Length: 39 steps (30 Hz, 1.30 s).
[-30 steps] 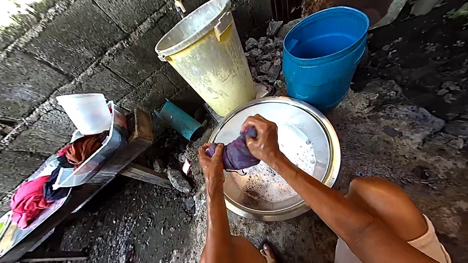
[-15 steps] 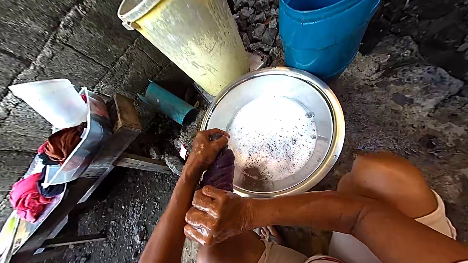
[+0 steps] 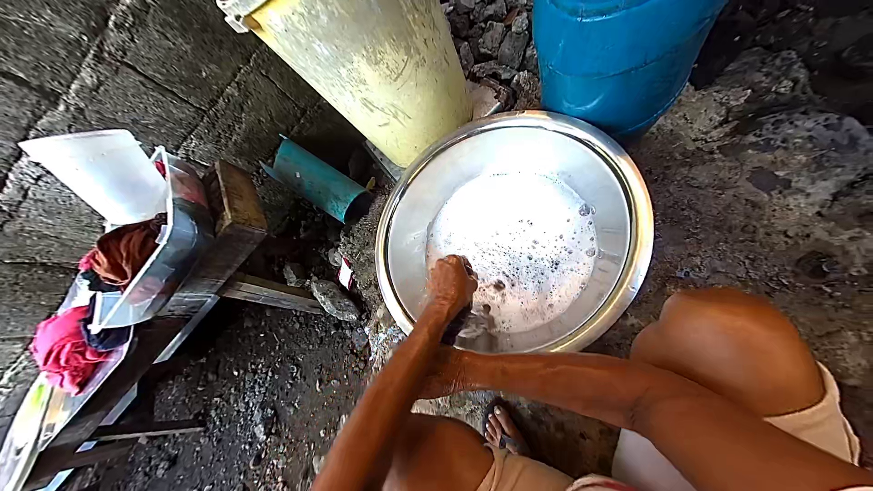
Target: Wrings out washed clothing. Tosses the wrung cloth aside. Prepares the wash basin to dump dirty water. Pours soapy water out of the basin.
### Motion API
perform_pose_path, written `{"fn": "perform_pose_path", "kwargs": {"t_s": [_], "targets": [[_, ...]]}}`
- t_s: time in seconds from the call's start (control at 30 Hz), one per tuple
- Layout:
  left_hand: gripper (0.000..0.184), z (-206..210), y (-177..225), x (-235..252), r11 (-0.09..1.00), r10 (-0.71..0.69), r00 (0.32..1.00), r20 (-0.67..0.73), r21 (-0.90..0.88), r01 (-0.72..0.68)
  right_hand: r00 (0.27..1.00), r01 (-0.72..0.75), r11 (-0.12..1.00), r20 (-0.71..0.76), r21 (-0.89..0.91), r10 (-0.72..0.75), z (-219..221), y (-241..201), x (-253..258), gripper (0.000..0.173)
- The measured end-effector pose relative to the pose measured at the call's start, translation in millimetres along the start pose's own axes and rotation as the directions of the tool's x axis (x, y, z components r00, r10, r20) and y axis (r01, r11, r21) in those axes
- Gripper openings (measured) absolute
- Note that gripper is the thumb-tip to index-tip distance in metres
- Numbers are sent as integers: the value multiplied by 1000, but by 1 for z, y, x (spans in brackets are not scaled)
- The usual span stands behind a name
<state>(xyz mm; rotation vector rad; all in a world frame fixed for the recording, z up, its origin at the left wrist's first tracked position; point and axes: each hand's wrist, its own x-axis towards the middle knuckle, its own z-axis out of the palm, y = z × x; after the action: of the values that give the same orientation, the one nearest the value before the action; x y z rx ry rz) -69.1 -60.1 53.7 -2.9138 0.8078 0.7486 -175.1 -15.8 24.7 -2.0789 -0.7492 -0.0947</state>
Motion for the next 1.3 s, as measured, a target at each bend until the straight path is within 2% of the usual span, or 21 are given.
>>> {"fn": "perform_pose_path", "kwargs": {"t_s": [0.07, 0.1, 0.13, 0.2, 0.23, 0.3, 0.33, 0.4, 0.47, 0.53, 0.57, 0.63, 0.7, 0.73, 0.8, 0.87, 0.93, 1.0, 1.07, 1.17, 1.3], "targets": [[30, 20, -9, 16, 997, 12, 1000, 12, -73, -11, 991, -128, 990, 55, 63, 125, -1, 9, -2, 35], [30, 19, -14, 25, 989, 33, 999, -11, -143, -35, 995, -101, 995, -19, -1, 101, 2, 19, 0, 32], [29, 14, -19, 31, 974, 56, 998, -24, -218, -60, 995, -40, 994, -99, -99, 30, 6, 29, 1, 28], [31, -3, -37, 30, 913, 125, 992, -29, -388, -126, 996, 63, 963, -51, -262, -79, -8, 29, 1, 22], [31, -15, -51, 28, 862, 143, 988, -55, -483, -152, 978, 154, 920, -75, -360, -193, -18, 27, 4, 13], [34, -41, -86, 22, 710, 73, 989, -132, -689, -145, 880, 228, 855, -276, -466, -386, -42, 28, 17, 8], [32, -51, -104, 16, 586, 4, 986, -169, -798, -139, 832, 211, 875, -389, -436, -394, -59, 29, 20, 11], [22, -63, -141, -6, 247, -108, 964, -245, -945, -213, 727, 153, 965, -638, -212, -255, -94, 39, 24, 18], [11, -60, -173, -38, -30, -147, 907, -395, -915, -403, 593, 137, 973, -802, 185, 69, -128, 51, 24, 19], [16, -52, -187, -76, -158, -154, 787, -598, -771, -617, 464, 150, 763, -726, 629, 508, -140, 59, 29, 18], [30, -47, -188, -93, -195, -151, 718, -679, -692, -695, 446, 154, 623, -616, 767, 649, -135, 62, 32, 16], [64, -30, -190, -113, -266, -162, 641, -751, -592, -761, 498, 119, 483, -473, 868, 727, -112, 70, 33, 20], [90, 9, -202, -116, -435, -186, 698, -692, -578, -690, 539, 58, 477, -430, 877, 724, -91, 63, 42, 22], [87, 35, -208, -115, -546, -193, 762, -618, -577, -607, 544, 25, 491, -424, 871, 724, -84, 56, 50, 21], [77, 82, -213, -118, -652, -138, 871, -472, -618, -439, 563, -32, 526, -420, 850, 712, -78, 44, 70, 18], [78, 118, -212, -131, -709, -96, 921, -378, -623, -330, 621, -75, 552, -394, 831, 677, -72, 40, 94, 22], [72, 144, -206, -148, -752, -217, 919, -329, -544, -372, 695, -140, 546, -311, 826, 648, -63, 43, 116, 31], [70, 162, -204, -165, -756, -383, 852, -358, -409, -512, 764, -219, 543, -205, 811, 612, -49, 47, 141, 41], [69, 169, -206, -184, -697, -558, 758, -338, -306, -649, 799, -372, 565, -55, 736, 599, -29, 51, 158, 53], [64, 163, -230, -217, -520, -717, 597, -358, -295, -801, 704, -665, 493, 250, 561, 664, -4, 45, 156, 63], [58, 128, -269, -253, -342, -801, 421, -426, -251, -905, 621, -781, 413, 506, 469, 599, 25, 63, 127, 44]]}}
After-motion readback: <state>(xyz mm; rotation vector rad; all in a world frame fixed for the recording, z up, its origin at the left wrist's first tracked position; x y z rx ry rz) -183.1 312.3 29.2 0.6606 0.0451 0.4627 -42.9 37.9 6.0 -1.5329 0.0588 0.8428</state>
